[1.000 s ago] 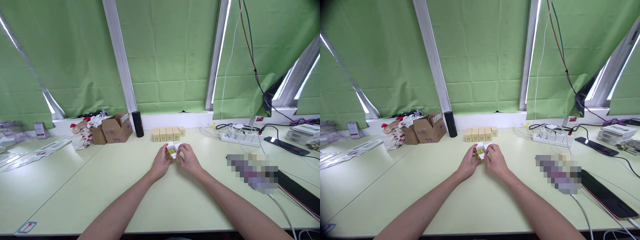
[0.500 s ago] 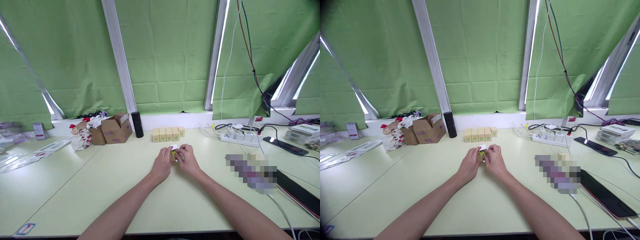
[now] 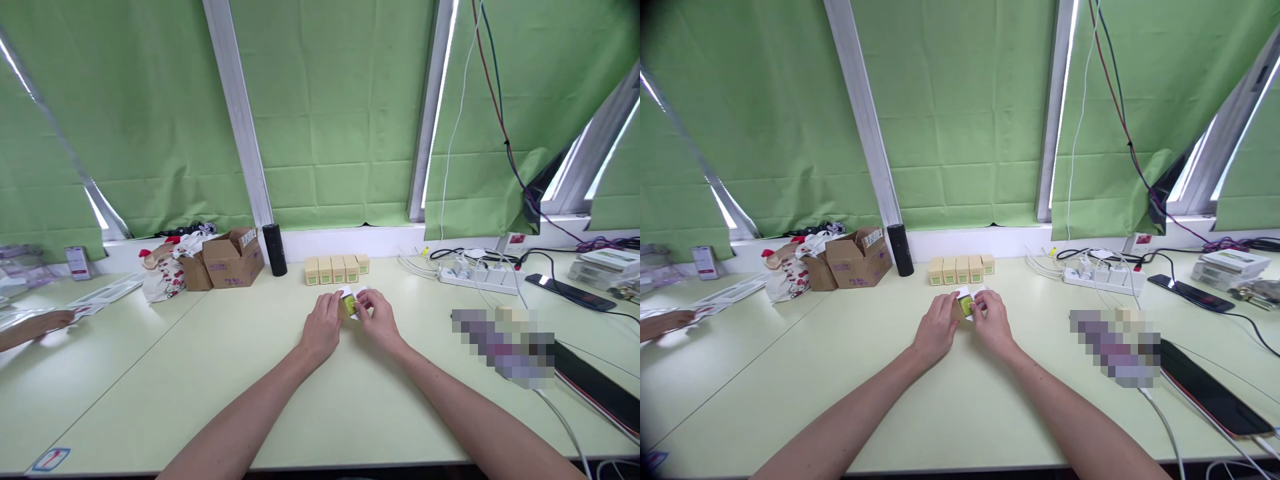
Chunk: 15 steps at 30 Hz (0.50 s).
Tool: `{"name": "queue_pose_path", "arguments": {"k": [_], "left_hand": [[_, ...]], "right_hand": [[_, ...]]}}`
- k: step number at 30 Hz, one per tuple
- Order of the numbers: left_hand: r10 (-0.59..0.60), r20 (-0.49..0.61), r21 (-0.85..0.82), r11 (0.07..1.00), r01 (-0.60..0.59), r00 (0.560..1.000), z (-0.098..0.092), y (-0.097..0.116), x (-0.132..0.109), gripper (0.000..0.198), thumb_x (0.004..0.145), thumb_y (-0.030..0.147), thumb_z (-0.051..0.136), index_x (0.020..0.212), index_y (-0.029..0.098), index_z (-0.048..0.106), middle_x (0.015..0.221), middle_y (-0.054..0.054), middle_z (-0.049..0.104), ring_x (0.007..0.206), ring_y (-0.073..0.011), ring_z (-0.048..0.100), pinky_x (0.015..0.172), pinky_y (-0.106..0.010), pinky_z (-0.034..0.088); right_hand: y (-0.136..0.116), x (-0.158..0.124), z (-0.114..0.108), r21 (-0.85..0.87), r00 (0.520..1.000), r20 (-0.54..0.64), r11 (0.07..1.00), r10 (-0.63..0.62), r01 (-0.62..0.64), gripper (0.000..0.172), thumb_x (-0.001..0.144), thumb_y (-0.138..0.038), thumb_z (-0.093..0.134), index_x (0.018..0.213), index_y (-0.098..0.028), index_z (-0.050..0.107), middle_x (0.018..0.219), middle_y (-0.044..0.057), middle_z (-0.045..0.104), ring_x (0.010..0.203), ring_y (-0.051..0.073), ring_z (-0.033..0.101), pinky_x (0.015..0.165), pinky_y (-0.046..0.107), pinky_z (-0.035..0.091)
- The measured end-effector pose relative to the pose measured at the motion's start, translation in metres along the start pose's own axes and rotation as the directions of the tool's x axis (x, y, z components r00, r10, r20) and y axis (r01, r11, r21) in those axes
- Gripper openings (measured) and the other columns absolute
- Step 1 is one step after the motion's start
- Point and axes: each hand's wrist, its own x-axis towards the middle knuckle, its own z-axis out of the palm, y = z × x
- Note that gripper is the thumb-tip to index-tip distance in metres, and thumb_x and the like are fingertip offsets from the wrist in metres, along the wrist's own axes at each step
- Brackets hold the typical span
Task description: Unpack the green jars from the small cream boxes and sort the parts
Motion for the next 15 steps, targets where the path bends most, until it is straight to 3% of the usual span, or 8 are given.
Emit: {"name": "queue_pose_path", "arguments": {"k": [6,15], "left_hand": [[0.004,-0.039,0.011,1.0,-0.003,0.999,-0.001,-0.002,0.001,0.076,0.086,0.008,0.053,0.155,0.03,0.026,0.132,-0.012,0.055,0.125,-0.0304,0.053,0.076,-0.038,0.059],[-0.072,-0.084,-0.06,0.996,0.067,0.994,-0.004,-0.011,0.004,0.074,0.088,0.009,0.055,0.155,0.029,0.032,0.136,-0.013,0.054,0.129,-0.0323,0.051,0.091,-0.046,0.058]], "right_hand": [[-0.006,0.0,-0.003,0.151,0.994,-0.018,0.983,0.106,-0.102,0.021,0.096,-0.042,0.054,0.088,-0.023,0.06,0.109,0.009,0.073,0.095,0.024,0.068,0.086,0.041,0.057],[0.01,0.007,-0.003,0.303,0.959,-0.08,0.924,0.27,-0.235,0.036,0.092,-0.062,0.058,0.089,-0.026,0.052,0.086,0.007,0.07,0.076,0.025,0.067,0.067,0.04,0.061]]}}
